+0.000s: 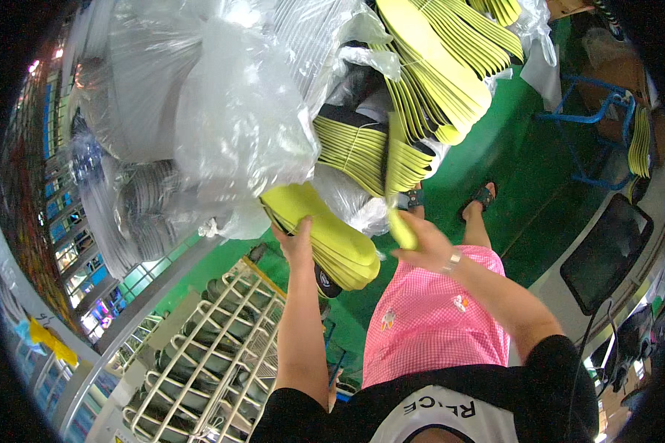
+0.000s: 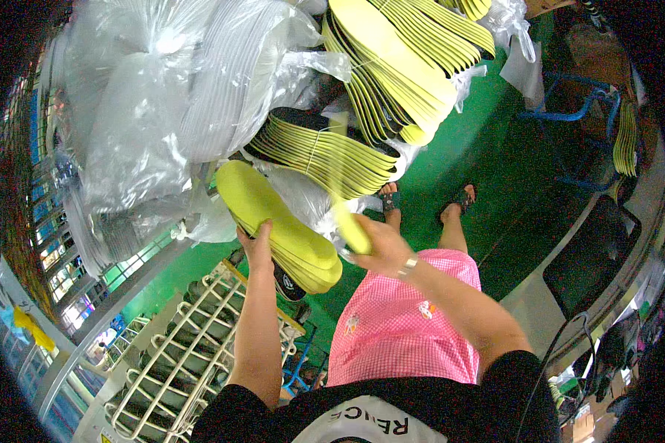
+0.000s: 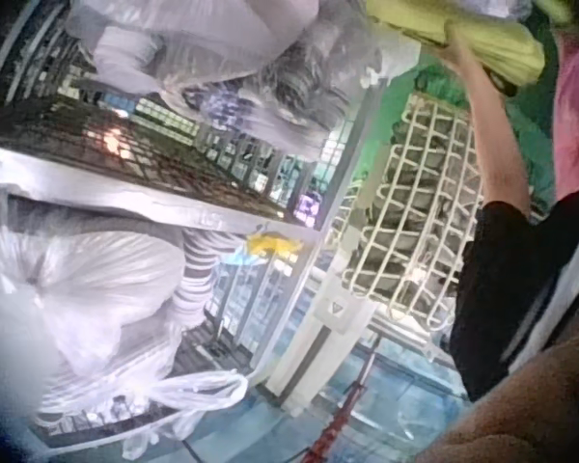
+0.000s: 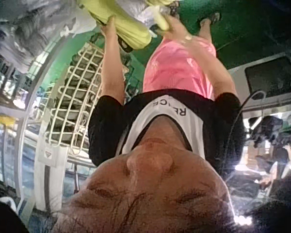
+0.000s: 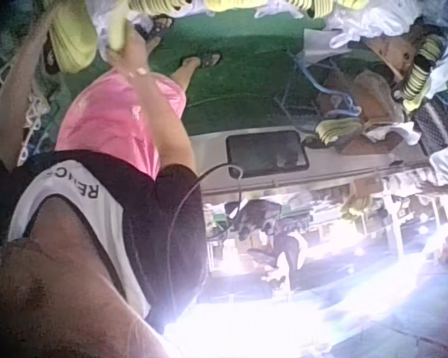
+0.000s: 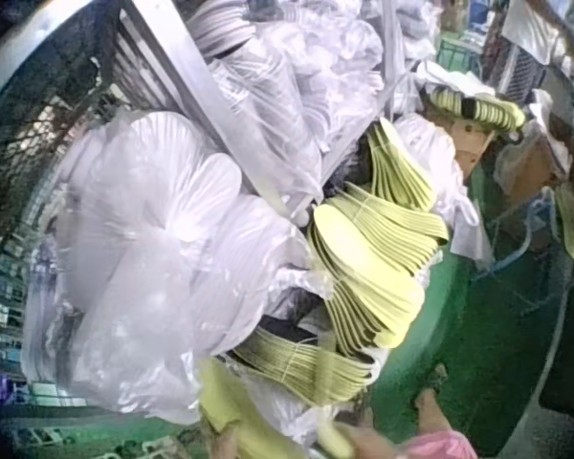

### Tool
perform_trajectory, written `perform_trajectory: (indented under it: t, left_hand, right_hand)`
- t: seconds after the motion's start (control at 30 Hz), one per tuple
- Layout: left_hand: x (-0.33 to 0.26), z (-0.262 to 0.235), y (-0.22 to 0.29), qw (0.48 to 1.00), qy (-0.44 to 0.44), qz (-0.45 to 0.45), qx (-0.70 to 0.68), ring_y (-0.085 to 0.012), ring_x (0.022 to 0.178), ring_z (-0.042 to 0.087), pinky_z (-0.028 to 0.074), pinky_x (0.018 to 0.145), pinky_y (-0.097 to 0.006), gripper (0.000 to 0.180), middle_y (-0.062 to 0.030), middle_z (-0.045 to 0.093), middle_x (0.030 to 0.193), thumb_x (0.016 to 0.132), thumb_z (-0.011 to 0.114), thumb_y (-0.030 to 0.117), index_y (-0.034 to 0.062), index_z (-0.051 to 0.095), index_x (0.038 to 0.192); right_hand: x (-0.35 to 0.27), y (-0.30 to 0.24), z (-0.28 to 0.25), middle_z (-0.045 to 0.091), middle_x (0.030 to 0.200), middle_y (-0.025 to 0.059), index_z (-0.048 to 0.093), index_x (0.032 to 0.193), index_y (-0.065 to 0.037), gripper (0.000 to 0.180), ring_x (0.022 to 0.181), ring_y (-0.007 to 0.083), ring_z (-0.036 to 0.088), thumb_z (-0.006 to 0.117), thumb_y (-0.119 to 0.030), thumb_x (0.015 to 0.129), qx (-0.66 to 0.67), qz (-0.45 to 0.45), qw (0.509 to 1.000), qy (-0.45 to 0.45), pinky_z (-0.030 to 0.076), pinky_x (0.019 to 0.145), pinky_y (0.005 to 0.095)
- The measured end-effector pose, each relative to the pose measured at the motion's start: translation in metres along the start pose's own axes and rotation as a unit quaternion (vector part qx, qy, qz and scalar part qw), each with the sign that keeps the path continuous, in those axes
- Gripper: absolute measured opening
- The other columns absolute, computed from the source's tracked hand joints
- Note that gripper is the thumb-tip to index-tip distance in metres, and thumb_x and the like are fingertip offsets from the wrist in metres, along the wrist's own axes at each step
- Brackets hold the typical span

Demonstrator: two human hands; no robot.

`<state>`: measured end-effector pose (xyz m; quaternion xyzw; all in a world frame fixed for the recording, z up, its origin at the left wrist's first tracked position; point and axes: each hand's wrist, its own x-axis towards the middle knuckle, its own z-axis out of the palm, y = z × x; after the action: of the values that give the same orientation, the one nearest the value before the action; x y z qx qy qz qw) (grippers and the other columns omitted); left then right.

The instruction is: The person gathers stacks of yellow insoles from a shelf, checks their orientation, and places them onto a workstation next to shoes and black insoles.

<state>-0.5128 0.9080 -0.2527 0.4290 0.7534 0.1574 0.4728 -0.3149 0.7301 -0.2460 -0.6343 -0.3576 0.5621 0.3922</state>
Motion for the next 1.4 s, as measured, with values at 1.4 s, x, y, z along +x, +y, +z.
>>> perform_trajectory:
  t: [1.4]
  left_hand:
    - [-0.082, 0.081, 0.037, 0.967, -0.230, 0.108, 0.023, -0.0300, 0.111, 0.041, 0.038, 0.090, -0.046, 0.075, -0.0148, 0.024, 0.133, 0.079, 0.056, 0.030, 0.0099, 0.010, 0.134]
  right_hand:
    - [-0.185, -0.047, -0.099, 0.054, 0.070, 0.0048, 0.051, 0.077, 0.004, 0.031, 0.067, 0.0142, 0.049, 0.057, -0.026, 0.069, 0.175, 0.130, 0.963, 0.160, 0.041, 0.058, 0.0309]
